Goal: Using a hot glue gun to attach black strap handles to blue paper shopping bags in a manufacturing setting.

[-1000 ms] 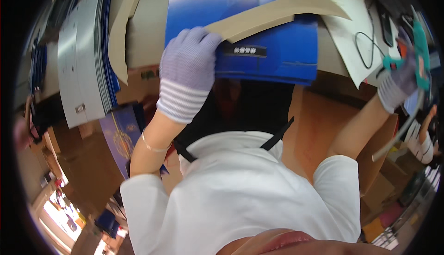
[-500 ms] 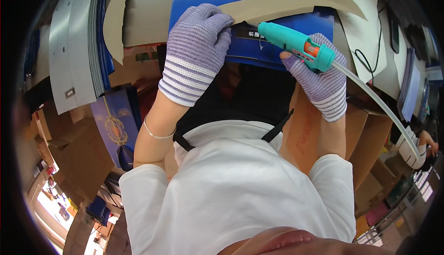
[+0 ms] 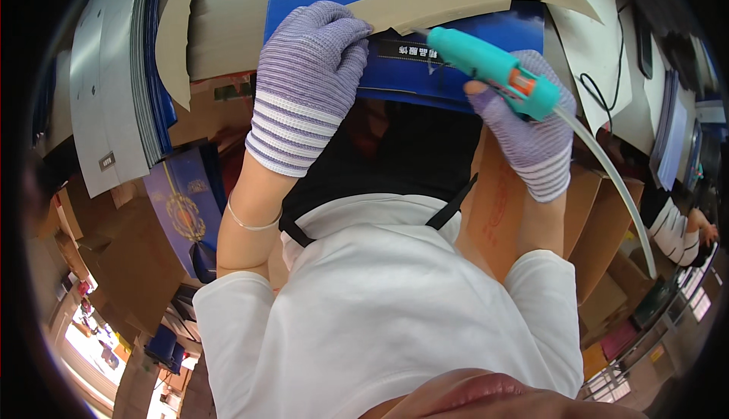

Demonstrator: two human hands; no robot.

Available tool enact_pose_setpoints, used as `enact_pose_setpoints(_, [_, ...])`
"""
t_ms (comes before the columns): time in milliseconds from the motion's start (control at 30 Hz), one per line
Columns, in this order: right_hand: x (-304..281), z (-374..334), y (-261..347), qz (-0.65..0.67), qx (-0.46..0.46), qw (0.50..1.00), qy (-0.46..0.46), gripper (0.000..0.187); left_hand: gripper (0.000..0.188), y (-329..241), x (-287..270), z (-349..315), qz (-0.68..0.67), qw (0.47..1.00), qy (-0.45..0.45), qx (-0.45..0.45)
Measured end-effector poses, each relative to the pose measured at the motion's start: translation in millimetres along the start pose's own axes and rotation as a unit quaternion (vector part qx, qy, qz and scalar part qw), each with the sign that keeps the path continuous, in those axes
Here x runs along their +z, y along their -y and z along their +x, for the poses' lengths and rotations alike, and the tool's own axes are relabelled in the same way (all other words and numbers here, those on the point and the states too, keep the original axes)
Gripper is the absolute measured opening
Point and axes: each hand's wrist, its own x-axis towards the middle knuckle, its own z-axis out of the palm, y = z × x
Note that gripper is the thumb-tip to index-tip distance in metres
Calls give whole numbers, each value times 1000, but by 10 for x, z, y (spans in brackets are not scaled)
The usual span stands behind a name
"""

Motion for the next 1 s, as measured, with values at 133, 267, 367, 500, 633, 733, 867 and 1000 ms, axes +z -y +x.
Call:
enact_pose_setpoints(133, [-54,37,-50,-61,15,997,-33,37,14,-18,-7,17,-19,1000,4,-11])
enact_pose_setpoints(267, [-208,-40,-203,57,139,983,-110,34,15,-18,-17,9,-31,999,5,-17])
enact_pose_setpoints(367, [-251,-5,-185,89,65,992,-68,34,15,-13,-7,19,-37,999,0,-11])
enact_pose_setpoints(500, [-93,-32,-116,-4,35,999,-4,29,16,6,-22,13,-53,998,14,-29])
enact_pose_setpoints(633, [-139,-36,-189,-33,19,998,-53,27,16,5,-28,23,-52,998,15,-27])
enact_pose_setpoints(733, [-300,-49,-228,-50,186,976,-100,31,15,-5,-36,30,-56,998,18,-31])
enact_pose_setpoints(867, [-311,-30,-224,70,72,990,-97,33,15,8,-33,32,-70,997,22,-35])
enact_pose_setpoints(1000, [-215,-23,-168,-80,23,995,-47,32,18,21,-52,27,-42,998,44,-31])
